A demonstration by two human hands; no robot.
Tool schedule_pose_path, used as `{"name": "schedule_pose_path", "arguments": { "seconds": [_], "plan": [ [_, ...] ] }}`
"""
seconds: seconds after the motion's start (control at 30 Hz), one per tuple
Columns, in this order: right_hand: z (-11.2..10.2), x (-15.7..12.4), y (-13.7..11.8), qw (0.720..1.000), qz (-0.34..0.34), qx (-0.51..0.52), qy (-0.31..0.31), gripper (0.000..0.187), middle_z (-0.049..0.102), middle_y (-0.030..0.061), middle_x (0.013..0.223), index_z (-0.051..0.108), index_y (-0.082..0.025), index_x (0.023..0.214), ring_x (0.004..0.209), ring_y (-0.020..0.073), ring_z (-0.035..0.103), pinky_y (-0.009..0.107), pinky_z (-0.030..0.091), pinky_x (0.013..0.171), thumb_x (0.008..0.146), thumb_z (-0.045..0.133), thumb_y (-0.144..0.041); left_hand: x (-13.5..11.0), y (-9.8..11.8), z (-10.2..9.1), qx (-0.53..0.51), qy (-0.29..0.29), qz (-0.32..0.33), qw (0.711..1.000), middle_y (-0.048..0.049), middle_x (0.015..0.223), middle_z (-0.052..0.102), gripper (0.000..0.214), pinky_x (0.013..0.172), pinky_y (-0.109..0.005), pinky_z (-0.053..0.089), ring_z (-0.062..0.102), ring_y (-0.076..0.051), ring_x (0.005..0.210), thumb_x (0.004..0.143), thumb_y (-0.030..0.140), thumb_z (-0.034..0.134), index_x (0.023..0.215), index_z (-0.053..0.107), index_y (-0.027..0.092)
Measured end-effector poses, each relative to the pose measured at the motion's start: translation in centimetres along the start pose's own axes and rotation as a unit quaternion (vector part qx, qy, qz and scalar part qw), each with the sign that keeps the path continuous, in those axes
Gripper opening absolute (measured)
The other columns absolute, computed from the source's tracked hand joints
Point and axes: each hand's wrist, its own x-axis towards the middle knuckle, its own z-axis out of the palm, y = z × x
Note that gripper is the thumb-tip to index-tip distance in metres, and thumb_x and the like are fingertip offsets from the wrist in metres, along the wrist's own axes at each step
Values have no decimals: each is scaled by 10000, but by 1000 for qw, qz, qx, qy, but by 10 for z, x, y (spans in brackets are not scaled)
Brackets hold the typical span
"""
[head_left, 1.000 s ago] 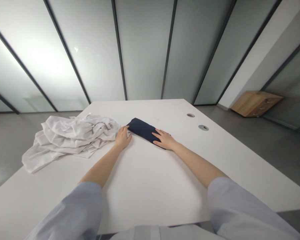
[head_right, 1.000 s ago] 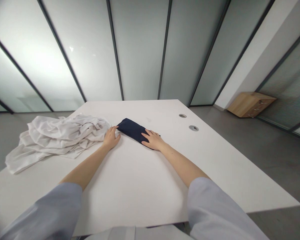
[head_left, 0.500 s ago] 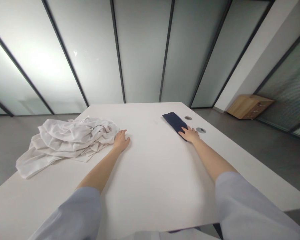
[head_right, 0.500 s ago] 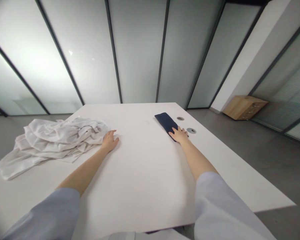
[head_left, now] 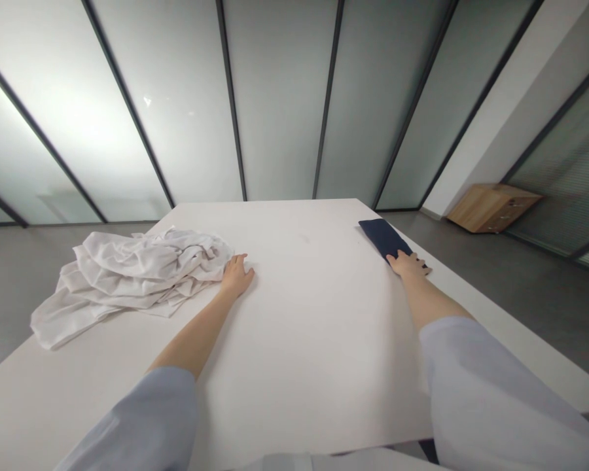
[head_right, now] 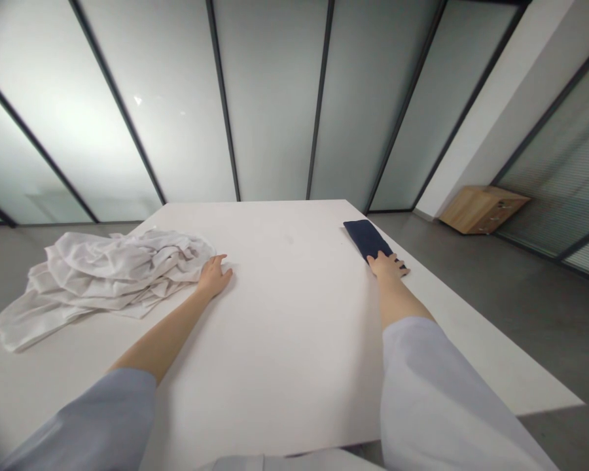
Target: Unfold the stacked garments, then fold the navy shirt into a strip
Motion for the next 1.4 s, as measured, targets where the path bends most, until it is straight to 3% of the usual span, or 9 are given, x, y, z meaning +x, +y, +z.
{"name": "schedule_pose_path", "arguments": {
  "seconds": [0.17, 0.3, 0.43, 0.57, 0.67, 0.8, 1.07, 1.4],
  "plan": [
    [3, -8, -3, 987, -116, -30, 109, 452, 468, 205, 1362, 578, -139, 1271, 1291, 372, 364, 555, 251, 1041, 906, 413, -346, -1, 4, -3, 12, -20, -3, 1000, -156, 1279, 561, 475, 1023, -378, 407, 524, -270, 1190, 837, 265, 521, 1285, 500, 113],
    [-9, -21, -30, 964, -214, -14, 156, 446, 495, 181, 1351, 568, -155, 1283, 1265, 345, 393, 511, 303, 1019, 864, 453, -254, -2, 5, -4, 38, -65, 7, 997, -130, 1221, 609, 405, 989, -363, 422, 550, -261, 1153, 849, 280, 497, 1221, 569, 137],
    [-13, -60, -77, 928, -358, -2, 100, 399, 552, 135, 1317, 606, -193, 1235, 1219, 295, 467, 431, 363, 1002, 866, 484, -280, -3, 6, -5, 63, -92, 28, 993, -114, 1217, 619, 353, 976, -359, 422, 559, -254, 1138, 851, 291, 485, 1151, 622, 163],
    [8, -116, -119, 885, -465, -3, -12, 398, 554, 107, 1336, 590, -213, 1257, 1186, 262, 521, 385, 387, 997, 886, 498, -322, -3, 6, -8, 65, -99, 34, 992, -110, 1212, 622, 349, 979, -360, 416, 553, -250, 1153, 855, 297, 475, 1140, 635, 176],
    [27, -143, -134, 882, -470, 8, -36, 395, 528, 107, 1373, 582, -237, 1273, 1238, 280, 489, 402, 385, 1007, 912, 472, -354, -3, 3, -10, 52, -109, 44, 992, -116, 1213, 619, 355, 983, -372, 416, 551, -256, 1155, 855, 308, 478, 1140, 636, 168],
    [38, -144, -132, 880, -471, 45, -39, 388, 531, 105, 1375, 594, -234, 1265, 1266, 274, 474, 399, 365, 1042, 919, 474, -362, -2, -1, -10, 36, -110, 58, 992, -111, 1204, 619, 351, 989, -372, 414, 551, -254, 1152, 851, 319, 492, 1134, 637, 170],
    [37, -138, -124, 871, -484, 66, -47, 401, 534, 122, 1373, 597, -188, 1260, 1280, 244, 477, 364, 352, 1066, 909, 499, -356, -2, -2, -10, 31, -115, 62, 991, -118, 1206, 616, 351, 986, -377, 414, 554, -254, 1139, 853, 320, 497, 1133, 636, 161],
    [40, -137, -124, 869, -488, 69, -37, 373, 549, 98, 1364, 603, -225, 1247, 1270, 236, 489, 378, 366, 1057, 911, 494, -346, -2, -4, -8, 34, -110, 60, 992, -103, 1204, 616, 339, 995, -372, 407, 548, -251, 1151, 857, 321, 504, 1134, 635, 177]
  ]
}}
